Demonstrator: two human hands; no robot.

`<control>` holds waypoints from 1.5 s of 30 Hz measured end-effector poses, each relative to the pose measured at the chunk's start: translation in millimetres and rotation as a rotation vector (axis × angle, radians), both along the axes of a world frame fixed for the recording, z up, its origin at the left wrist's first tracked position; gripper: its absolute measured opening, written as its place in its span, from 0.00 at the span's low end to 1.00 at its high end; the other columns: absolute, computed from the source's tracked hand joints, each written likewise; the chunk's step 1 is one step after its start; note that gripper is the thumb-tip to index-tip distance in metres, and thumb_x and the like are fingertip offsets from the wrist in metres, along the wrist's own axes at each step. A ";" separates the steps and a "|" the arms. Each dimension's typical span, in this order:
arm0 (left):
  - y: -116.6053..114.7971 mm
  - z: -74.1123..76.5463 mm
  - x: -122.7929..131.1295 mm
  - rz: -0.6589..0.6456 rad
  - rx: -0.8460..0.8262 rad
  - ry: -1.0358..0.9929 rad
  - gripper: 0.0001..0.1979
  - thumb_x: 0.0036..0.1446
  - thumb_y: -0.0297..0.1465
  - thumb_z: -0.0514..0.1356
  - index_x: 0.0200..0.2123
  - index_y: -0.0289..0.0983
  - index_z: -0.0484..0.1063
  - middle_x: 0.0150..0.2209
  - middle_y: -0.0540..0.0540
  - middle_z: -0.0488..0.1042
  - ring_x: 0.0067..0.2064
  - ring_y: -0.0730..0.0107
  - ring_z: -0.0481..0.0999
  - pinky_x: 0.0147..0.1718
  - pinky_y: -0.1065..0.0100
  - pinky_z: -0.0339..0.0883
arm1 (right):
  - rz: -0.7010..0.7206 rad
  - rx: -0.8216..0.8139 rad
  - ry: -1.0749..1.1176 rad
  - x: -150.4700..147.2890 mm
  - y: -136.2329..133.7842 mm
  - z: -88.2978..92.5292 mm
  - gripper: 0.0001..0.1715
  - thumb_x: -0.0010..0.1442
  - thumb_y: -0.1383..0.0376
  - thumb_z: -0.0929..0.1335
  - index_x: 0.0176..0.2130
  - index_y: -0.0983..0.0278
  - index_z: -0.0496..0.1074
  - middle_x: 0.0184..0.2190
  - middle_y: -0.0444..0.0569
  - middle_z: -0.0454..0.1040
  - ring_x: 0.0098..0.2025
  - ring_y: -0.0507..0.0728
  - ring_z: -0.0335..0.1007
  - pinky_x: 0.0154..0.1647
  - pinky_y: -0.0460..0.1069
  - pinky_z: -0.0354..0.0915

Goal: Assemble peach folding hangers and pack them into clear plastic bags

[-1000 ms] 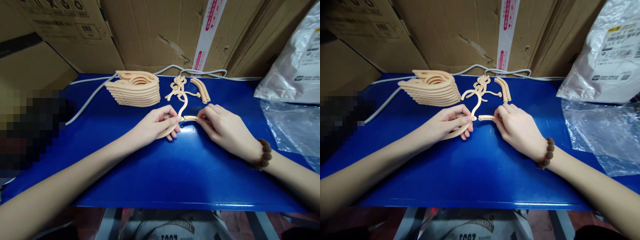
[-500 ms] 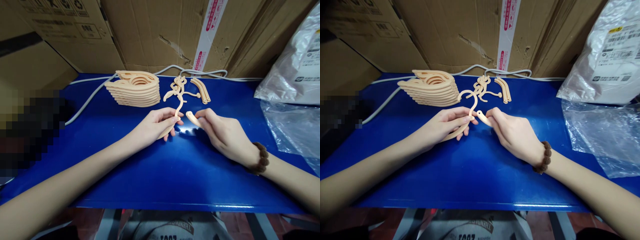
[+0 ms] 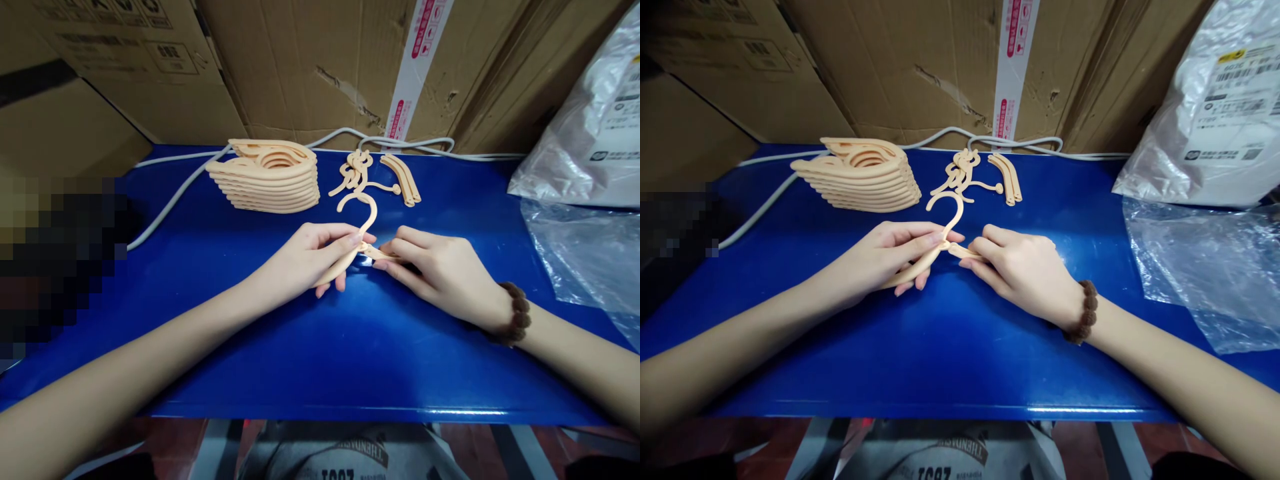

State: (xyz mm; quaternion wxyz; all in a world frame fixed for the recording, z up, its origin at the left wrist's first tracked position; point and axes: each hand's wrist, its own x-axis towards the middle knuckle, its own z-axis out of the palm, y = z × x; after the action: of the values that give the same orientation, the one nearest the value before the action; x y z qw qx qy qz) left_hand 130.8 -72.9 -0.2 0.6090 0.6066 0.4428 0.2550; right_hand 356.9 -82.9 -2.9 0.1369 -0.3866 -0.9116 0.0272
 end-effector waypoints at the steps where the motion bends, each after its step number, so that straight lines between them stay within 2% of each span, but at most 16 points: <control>1: 0.1 -0.5 -0.2 -0.011 -0.014 -0.008 0.19 0.69 0.40 0.55 0.54 0.33 0.75 0.18 0.52 0.72 0.13 0.81 0.63 0.13 0.80 0.54 | 0.004 0.013 0.003 0.1 0.1 -0.3 0.21 0.73 0.55 0.59 0.39 0.64 0.74 0.35 0.48 0.75 0.32 0.52 0.70 0.29 0.47 0.57; 11: 1.5 -1.8 -3.6 -0.057 -0.045 -0.036 0.18 0.68 0.39 0.57 0.54 0.36 0.75 0.20 0.52 0.73 0.14 0.80 0.65 0.15 0.79 0.58 | 0.018 0.077 0.010 -0.7 -0.5 -0.5 0.19 0.73 0.57 0.60 0.39 0.64 0.73 0.34 0.49 0.76 0.34 0.54 0.72 0.31 0.48 0.60; 14: 1.8 -1.1 -2.4 -0.035 -0.051 -0.028 0.16 0.66 0.37 0.58 0.51 0.33 0.77 0.22 0.51 0.74 0.15 0.80 0.65 0.15 0.79 0.60 | 0.030 0.071 0.007 -0.9 -1.1 -0.3 0.20 0.73 0.56 0.60 0.39 0.64 0.74 0.34 0.49 0.76 0.34 0.53 0.72 0.31 0.48 0.60; 18: 1.3 -1.6 -2.0 -0.001 -0.052 -0.064 0.13 0.64 0.34 0.61 0.44 0.32 0.79 0.26 0.49 0.76 0.23 0.78 0.72 0.18 0.80 0.65 | 0.032 0.063 0.010 -1.0 -1.8 0.3 0.23 0.74 0.55 0.59 0.39 0.64 0.75 0.34 0.49 0.76 0.33 0.53 0.72 0.30 0.47 0.58; 21: 0.6 -2.6 -3.1 -0.010 -0.017 -0.037 0.14 0.64 0.38 0.61 0.43 0.33 0.80 0.26 0.50 0.74 0.21 0.80 0.68 0.17 0.80 0.62 | 0.035 0.025 0.030 -1.1 -2.3 1.3 0.24 0.74 0.55 0.59 0.38 0.64 0.75 0.34 0.48 0.76 0.32 0.52 0.71 0.29 0.47 0.57; 28: -0.1 -1.0 0.1 0.009 0.028 0.033 0.16 0.64 0.38 0.59 0.44 0.32 0.79 0.24 0.50 0.72 0.19 0.80 0.66 0.18 0.78 0.62 | 0.021 -0.052 0.039 -1.4 -2.8 3.6 0.26 0.74 0.53 0.58 0.40 0.64 0.78 0.33 0.48 0.76 0.31 0.51 0.71 0.29 0.47 0.55; 33: -4.2 -0.6 3.0 0.032 0.040 0.063 0.17 0.65 0.37 0.58 0.46 0.31 0.78 0.25 0.50 0.71 0.20 0.80 0.64 0.19 0.77 0.62 | 0.013 -0.046 0.034 -1.8 -3.1 3.5 0.27 0.74 0.53 0.58 0.37 0.64 0.77 0.31 0.47 0.75 0.30 0.51 0.70 0.28 0.47 0.54; 40: -6.0 -1.7 3.8 0.020 0.089 0.075 0.16 0.68 0.35 0.56 0.48 0.29 0.77 0.23 0.52 0.70 0.19 0.82 0.63 0.20 0.78 0.59 | -0.008 -0.080 0.042 -2.3 -4.8 3.7 0.29 0.74 0.52 0.58 0.39 0.64 0.79 0.30 0.47 0.75 0.29 0.51 0.70 0.27 0.48 0.52; 42: -6.5 -2.5 3.3 0.008 0.100 0.063 0.16 0.69 0.35 0.55 0.48 0.29 0.77 0.23 0.52 0.71 0.19 0.82 0.63 0.20 0.79 0.59 | -0.023 -0.110 0.052 -2.9 -5.7 5.0 0.29 0.73 0.51 0.58 0.39 0.64 0.79 0.30 0.47 0.75 0.29 0.51 0.70 0.27 0.48 0.53; 45: -7.3 -4.8 2.9 -0.011 0.085 0.018 0.17 0.69 0.34 0.54 0.50 0.29 0.76 0.30 0.47 0.77 0.20 0.82 0.67 0.18 0.78 0.59 | -0.032 -0.158 0.062 -4.1 -7.7 7.1 0.27 0.73 0.53 0.59 0.38 0.64 0.79 0.31 0.47 0.75 0.30 0.51 0.71 0.29 0.48 0.54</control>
State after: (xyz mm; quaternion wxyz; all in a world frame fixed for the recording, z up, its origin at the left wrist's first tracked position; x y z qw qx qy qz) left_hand 133.7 -80.2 -5.0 0.5803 0.6365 0.4336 0.2647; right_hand 352.9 -90.6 4.2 0.1345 -0.4097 -0.8957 0.1089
